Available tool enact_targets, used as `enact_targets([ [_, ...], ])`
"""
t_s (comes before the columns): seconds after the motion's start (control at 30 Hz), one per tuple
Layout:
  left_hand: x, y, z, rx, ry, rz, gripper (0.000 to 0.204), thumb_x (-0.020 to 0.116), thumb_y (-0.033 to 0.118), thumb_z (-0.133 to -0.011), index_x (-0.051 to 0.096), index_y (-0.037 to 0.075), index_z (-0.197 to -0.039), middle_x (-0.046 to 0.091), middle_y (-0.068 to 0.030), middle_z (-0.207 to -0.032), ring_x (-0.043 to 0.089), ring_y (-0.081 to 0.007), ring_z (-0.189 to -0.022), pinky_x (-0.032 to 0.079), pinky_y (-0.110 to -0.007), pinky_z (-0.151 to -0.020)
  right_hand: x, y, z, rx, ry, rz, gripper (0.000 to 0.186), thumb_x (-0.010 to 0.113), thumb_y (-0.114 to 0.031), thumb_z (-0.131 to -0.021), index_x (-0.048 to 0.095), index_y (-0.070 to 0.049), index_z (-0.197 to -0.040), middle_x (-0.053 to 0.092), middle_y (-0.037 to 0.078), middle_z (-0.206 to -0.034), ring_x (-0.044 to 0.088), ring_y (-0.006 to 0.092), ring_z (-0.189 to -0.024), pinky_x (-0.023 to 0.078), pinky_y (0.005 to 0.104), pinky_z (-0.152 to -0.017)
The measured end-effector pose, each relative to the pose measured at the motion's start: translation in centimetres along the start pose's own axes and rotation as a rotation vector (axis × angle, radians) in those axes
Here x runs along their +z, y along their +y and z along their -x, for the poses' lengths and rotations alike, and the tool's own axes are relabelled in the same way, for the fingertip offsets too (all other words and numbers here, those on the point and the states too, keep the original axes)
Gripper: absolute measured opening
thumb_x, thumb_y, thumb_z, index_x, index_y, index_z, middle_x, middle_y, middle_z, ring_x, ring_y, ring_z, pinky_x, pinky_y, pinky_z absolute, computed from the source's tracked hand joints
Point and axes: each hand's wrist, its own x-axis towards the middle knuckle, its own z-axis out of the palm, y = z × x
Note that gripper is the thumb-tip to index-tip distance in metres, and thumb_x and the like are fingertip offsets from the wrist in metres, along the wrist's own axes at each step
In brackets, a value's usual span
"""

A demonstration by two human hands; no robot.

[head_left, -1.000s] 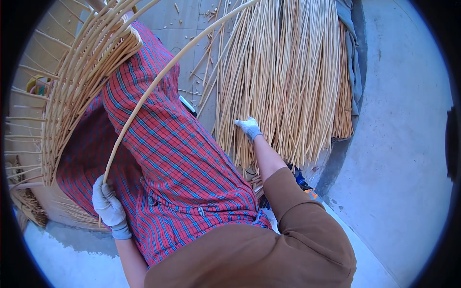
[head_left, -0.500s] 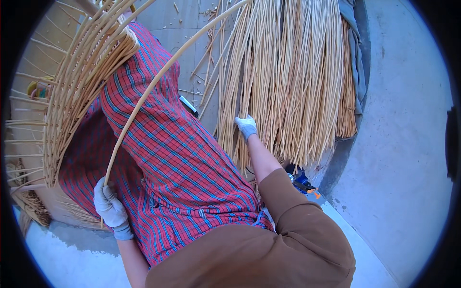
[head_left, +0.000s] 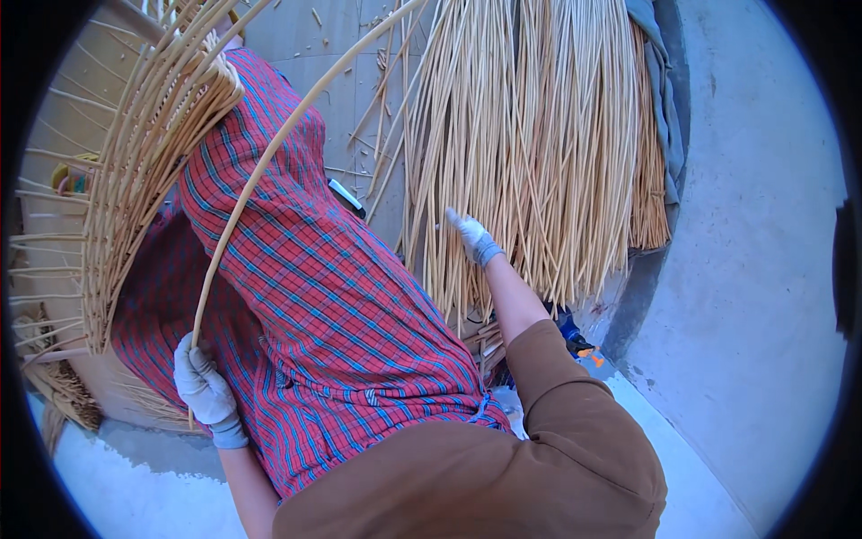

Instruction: The recorder is weaving a rectangular wicker basket using long willow branches, including measuring the dimensions with a tape measure.

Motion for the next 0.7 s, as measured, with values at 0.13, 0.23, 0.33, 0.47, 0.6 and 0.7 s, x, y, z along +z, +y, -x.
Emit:
enact_targets([
  [0.13,0.0,0.2,-0.1,0.009,0.001,-0.014,0.031,0.048,0.026,-0.112,0.065,0.002,-0.123,0.063,-0.0021,-0.085,0.053,-0.0085,-0.07,0.046,-0.026,-0.064,0.3,-1.6,2.3,-0.03,0.009,0.14,0.112,0.096,-0.035,-0.074,0.03,0.01,-0.153,0.055,0.019,-0.146,0.06,0.0284,-0.127,0.049,0.0454,-0.108],
  [0.23,0.0,0.3,-0.1,0.024,0.008,-0.014,0.031,0.048,0.026,-0.112,0.065,0.003,-0.123,0.063,-0.0019,-0.084,0.053,-0.0085,-0.07,0.045,-0.026,-0.063,0.2,-2.6,3.9,0.02,0.0,0.055,0.1,0.096,-0.027,-0.075,0.038,0.006,-0.149,0.061,0.018,-0.136,0.066,0.0285,-0.117,0.057,0.0441,-0.098],
  [0.33,0.0,0.1,-0.2,0.03,0.005,0.017,0.03,0.048,0.026,-0.112,0.066,0.003,-0.123,0.063,-0.0016,-0.083,0.052,-0.0084,-0.069,0.044,-0.026,-0.062,-0.5,-3.3,4.9,0.013,-0.008,0.048,0.084,0.095,-0.028,-0.076,0.051,-0.002,-0.143,0.068,0.013,-0.128,0.069,0.027,-0.112,0.058,0.0474,-0.095],
  [0.47,0.1,0.0,-0.1,0.052,0.012,0.006,0.03,0.048,0.025,-0.112,0.066,0.003,-0.122,0.061,-0.0006,-0.081,0.05,-0.0077,-0.067,0.042,-0.026,-0.06,-1.7,-3.5,5.7,-0.017,-0.075,0.088,0.092,0.097,-0.031,-0.073,0.048,0.001,-0.145,0.067,0.015,-0.13,0.067,0.0283,-0.117,0.056,0.0466,-0.099],
  [0.6,-0.2,0.3,-0.5,0.016,-0.037,0.023,0.029,0.049,0.024,-0.112,0.066,0.003,-0.122,0.063,-0.0018,-0.083,0.053,-0.0089,-0.069,0.045,-0.027,-0.062,-2.2,-4.6,7.4,-0.043,0.079,0.286,0.08,0.095,-0.031,-0.076,0.056,0.002,-0.138,0.069,0.012,-0.125,0.07,0.0231,-0.109,0.059,0.0399,-0.094],
  [0.7,-1.1,0.9,-0.8,0.01,-0.055,0.011,0.028,0.052,0.022,-0.111,0.065,0.002,-0.124,0.068,-0.007,-0.094,0.061,-0.0147,-0.082,0.051,-0.031,-0.076,-2.2,-6.8,10.0,-0.194,0.148,0.618,0.085,0.095,-0.039,-0.074,0.057,0.003,-0.138,0.07,0.013,-0.124,0.07,0.0251,-0.108,0.057,0.0397,-0.095],
])
